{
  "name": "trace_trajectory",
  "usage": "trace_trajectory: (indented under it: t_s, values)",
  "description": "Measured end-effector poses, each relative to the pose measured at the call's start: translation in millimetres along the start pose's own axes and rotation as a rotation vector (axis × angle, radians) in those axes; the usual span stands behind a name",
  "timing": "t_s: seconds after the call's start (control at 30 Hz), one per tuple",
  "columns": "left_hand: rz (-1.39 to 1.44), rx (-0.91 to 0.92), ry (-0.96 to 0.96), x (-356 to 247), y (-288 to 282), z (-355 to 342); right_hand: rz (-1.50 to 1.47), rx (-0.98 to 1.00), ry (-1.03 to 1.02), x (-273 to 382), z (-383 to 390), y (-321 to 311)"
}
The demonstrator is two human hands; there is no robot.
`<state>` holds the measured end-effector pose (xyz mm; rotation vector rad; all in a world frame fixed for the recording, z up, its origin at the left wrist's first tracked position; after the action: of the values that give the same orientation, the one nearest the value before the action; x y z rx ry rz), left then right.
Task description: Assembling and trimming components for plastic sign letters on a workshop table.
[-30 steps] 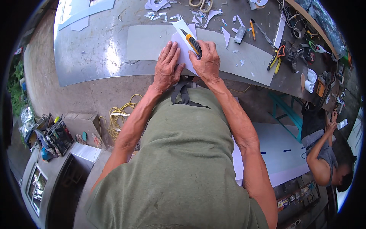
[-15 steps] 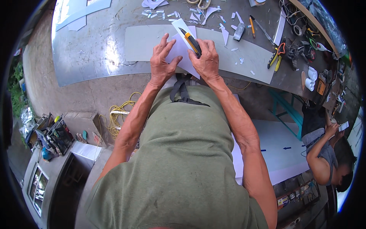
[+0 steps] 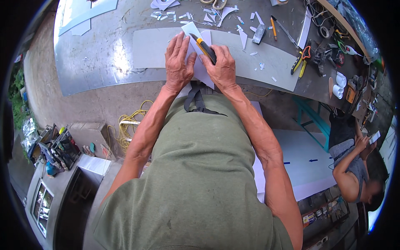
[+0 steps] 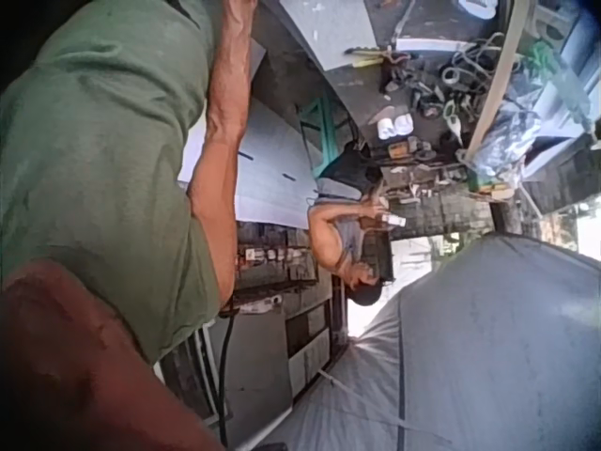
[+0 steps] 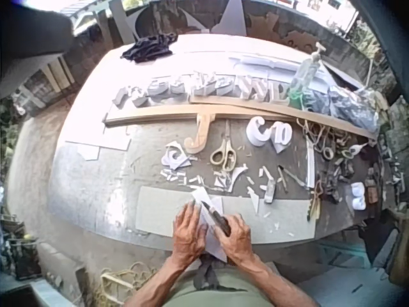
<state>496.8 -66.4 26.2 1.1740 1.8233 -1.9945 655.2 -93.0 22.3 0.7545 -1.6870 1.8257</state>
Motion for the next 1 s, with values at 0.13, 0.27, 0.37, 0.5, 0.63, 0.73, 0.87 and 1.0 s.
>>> trace_trajectory:
  t_s: [0.13, 0.27, 0.37, 0.5, 0.63, 0.73, 0.87, 1.0]
  values:
    - [-0.130, 0.070, 0.005, 5, 15, -10, -0.456, 0.097, 0.405, -27, 0, 4]
    - [-0.216, 0.113, -0.009, 10, 23, -11, -0.569, 0.096, 0.463, -30, -2, 4]
    - [-0.259, 0.129, -0.012, 9, 26, -11, -0.553, 0.090, 0.476, -29, -3, 4]
    - [-0.259, 0.114, -0.006, 8, 27, -11, -0.515, 0.070, 0.476, -26, -5, 4]
    - [-0.251, 0.113, -0.015, 9, 28, -11, -0.480, 0.054, 0.476, -23, -6, 3]
    - [-0.247, 0.110, -0.014, 7, 27, -12, -0.399, 0.024, 0.422, -29, -5, 7]
    - [-0.253, 0.125, -0.019, 8, 27, -12, -0.439, 0.038, 0.462, -31, -4, 8]
    - [-0.262, 0.141, -0.023, 8, 29, -12, -0.429, 0.031, 0.464, -34, -3, 10]
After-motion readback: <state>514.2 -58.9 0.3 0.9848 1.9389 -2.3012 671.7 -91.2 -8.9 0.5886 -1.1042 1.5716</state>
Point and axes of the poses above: each hand's wrist, its own z-axis away from the middle knuckle, its own y-axis out of the palm, x = y × z, the point moved 7 cm from there along -z, towards the middle knuckle, and after that the axes turned 13 degrees about x, right-handed, at the moved point
